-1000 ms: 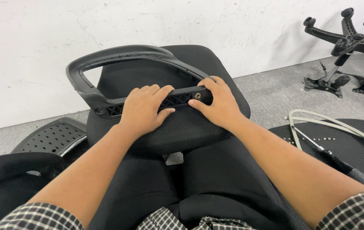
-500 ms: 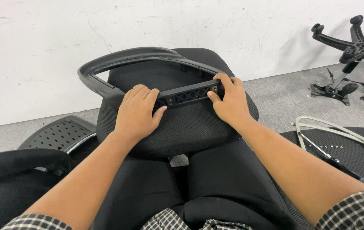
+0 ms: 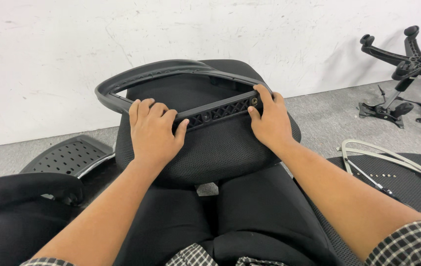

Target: The person assembles an office chair by attaching the seat to the gas lift and base, then installing the backrest frame and a trim strip using a screwdriver. The person flips the chair upright and secures the backrest components.

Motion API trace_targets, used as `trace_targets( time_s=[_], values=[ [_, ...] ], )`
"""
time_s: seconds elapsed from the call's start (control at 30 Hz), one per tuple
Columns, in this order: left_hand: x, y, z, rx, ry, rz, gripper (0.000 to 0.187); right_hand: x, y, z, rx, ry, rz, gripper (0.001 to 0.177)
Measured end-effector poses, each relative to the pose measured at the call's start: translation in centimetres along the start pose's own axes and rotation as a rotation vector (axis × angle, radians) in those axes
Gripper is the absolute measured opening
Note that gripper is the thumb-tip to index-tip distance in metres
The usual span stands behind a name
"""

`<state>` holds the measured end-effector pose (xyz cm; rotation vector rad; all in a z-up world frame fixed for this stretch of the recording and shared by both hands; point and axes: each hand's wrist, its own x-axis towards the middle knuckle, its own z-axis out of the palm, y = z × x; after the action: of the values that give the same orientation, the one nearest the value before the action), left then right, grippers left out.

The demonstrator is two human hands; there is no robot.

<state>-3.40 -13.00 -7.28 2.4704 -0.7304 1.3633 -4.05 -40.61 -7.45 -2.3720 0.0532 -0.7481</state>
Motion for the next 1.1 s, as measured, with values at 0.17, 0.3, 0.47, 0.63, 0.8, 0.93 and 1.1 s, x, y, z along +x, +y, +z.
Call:
trace_targets(
  time_s=[0.17, 0.3, 0.47, 0.63, 0.8, 0.93, 1.1],
  values=[
    [-0.1, 0.1, -0.3, 0.026, 0.025, 0.045, 0.028, -0.1, -0.2, 0.0, -0.072, -0.011, 0.017, 0.054],
    [0.0, 0.1, -0.3, 0.042, -0.012, 0.040, 0.030, -0.1, 0.0, 0.1, -0.068, 0.020, -0.028, 0.052],
    [1.1, 0.2, -0.3, 0.109, -0.109, 0.023, 0.051, -1.0, 0.3, -0.5, -0.055, 0.069, -0.074, 0.051],
    [1.9, -0.3, 0.0, 0.134, -0.200, 0.038, 0.063, -1.3, 0.7, -1.0, -0.038, 0.092, -0.116, 0.051],
    [1.7, -1.3, 0.9, 0.139, -0.178, 0.085, 0.060, -1.4, 0.6, -1.1, 0.009, 0.112, -0.187, 0.046],
    [1.2, -1.5, 2.0, 0.086, -0.126, 0.138, 0.048, -1.6, 1.0, -0.9, 0.017, 0.132, -0.205, 0.048],
    [1.0, -1.0, 2.6, -0.039, -0.236, 0.107, 0.039, -1.8, 1.6, -0.6, 0.029, 0.189, -0.313, 0.051]
  ],
)
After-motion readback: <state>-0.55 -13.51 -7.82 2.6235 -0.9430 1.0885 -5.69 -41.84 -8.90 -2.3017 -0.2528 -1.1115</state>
